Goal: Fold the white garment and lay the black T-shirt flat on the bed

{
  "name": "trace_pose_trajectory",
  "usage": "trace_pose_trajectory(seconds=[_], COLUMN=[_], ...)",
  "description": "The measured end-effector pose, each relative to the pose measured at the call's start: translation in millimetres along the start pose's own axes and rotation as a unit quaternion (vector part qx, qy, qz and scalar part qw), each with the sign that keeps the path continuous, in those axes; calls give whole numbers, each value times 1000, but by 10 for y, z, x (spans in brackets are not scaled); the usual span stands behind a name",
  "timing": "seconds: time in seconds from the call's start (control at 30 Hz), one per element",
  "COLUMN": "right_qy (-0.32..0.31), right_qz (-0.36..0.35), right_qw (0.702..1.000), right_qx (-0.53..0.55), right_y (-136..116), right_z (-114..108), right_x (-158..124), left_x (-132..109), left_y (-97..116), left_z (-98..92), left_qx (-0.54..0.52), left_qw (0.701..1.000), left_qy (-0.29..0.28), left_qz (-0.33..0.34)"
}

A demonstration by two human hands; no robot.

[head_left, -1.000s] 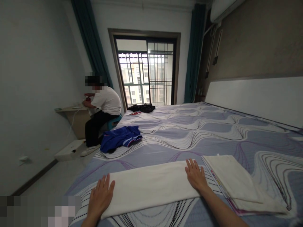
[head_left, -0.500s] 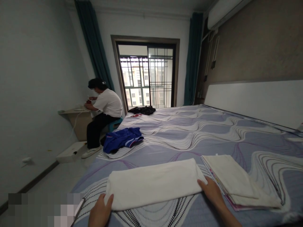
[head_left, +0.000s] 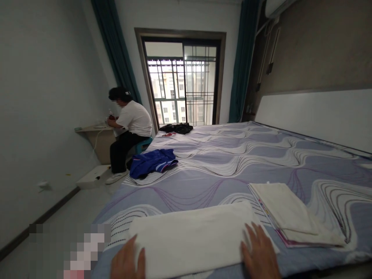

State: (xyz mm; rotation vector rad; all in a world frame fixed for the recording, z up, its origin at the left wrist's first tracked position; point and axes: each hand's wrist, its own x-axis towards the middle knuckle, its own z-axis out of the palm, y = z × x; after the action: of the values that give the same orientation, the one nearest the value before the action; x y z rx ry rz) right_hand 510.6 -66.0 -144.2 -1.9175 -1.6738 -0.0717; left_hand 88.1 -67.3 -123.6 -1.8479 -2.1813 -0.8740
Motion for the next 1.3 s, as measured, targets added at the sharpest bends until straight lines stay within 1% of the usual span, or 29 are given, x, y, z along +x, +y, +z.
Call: trace_pose_trajectory(seconds=[0.03,0.07,0.1,0.13,0.17,0.2,0.23,0.27,0.3,0.37,0.47,0.53,0.6,0.67,0.73,0.77,0.83,0.9,0.97,1.03,1.07,1.13,1.2,1.27,1.3], right_qy=[-21,-55,-94,-132,-161,-182,-195,-200,-201,-197,-177,-163,-159,-158,-157,-158,-157,-137,-98,-85,-98,-164,-227,-260,-268], right_qz=[-32,-69,-96,-112,-121,-125,-127,-127,-126,-114,-60,-16,18,31,28,25,29,45,48,4,-38,-126,-213,-248,-257], right_qw=[999,996,991,985,979,975,972,971,971,974,980,981,978,975,973,972,970,968,969,975,978,975,950,929,922], right_qx=[-5,0,10,17,24,28,31,29,22,-4,-67,-106,-133,-150,-164,-170,-183,-204,-222,-207,-181,-88,16,88,109], right_y=[-274,-542,-785,-987,-1138,-1234,-1277,-1272,-1224,-1028,-570,-221,101,344,478,502,473,348,122,-212,-418,-881,-1360,-1790,-1971], right_z=[68,144,224,303,377,440,488,519,531,513,434,387,359,345,333,322,286,229,170,139,143,191,277,370,412], right_x=[7,30,65,109,162,222,288,362,440,605,842,966,1048,1090,1105,1107,1104,1073,972,759,607,240,-133,-413,-497], left_x=[39,84,129,171,207,239,269,298,331,414,574,677,754,792,783,760,675,553,419,309,271,238,258,308,336], left_y=[248,504,745,952,1113,1221,1277,1287,1259,1125,821,591,361,153,-22,-98,-237,-377,-522,-653,-702,-751,-726,-649,-605], left_z=[74,160,253,348,439,518,580,622,644,635,551,485,423,367,316,291,244,203,173,153,145,128,100,54,25], left_qx=[-19,-27,-23,-11,4,19,33,43,53,77,129,161,184,192,188,183,172,163,151,131,117,87,57,19,-4], left_qw=[996,988,977,968,962,957,956,956,957,963,968,965,962,961,963,964,966,967,970,973,974,976,977,976,974], left_qy=[-7,-33,-73,-107,-134,-157,-170,-178,-182,-181,-184,-190,-194,-196,-194,-191,-184,-173,-160,-153,-152,-152,-143,-131,-126], left_qz=[84,149,199,227,238,242,239,231,220,181,111,79,56,31,-6,-24,-60,-87,-106,-114,-118,-129,-147,-173,-186])
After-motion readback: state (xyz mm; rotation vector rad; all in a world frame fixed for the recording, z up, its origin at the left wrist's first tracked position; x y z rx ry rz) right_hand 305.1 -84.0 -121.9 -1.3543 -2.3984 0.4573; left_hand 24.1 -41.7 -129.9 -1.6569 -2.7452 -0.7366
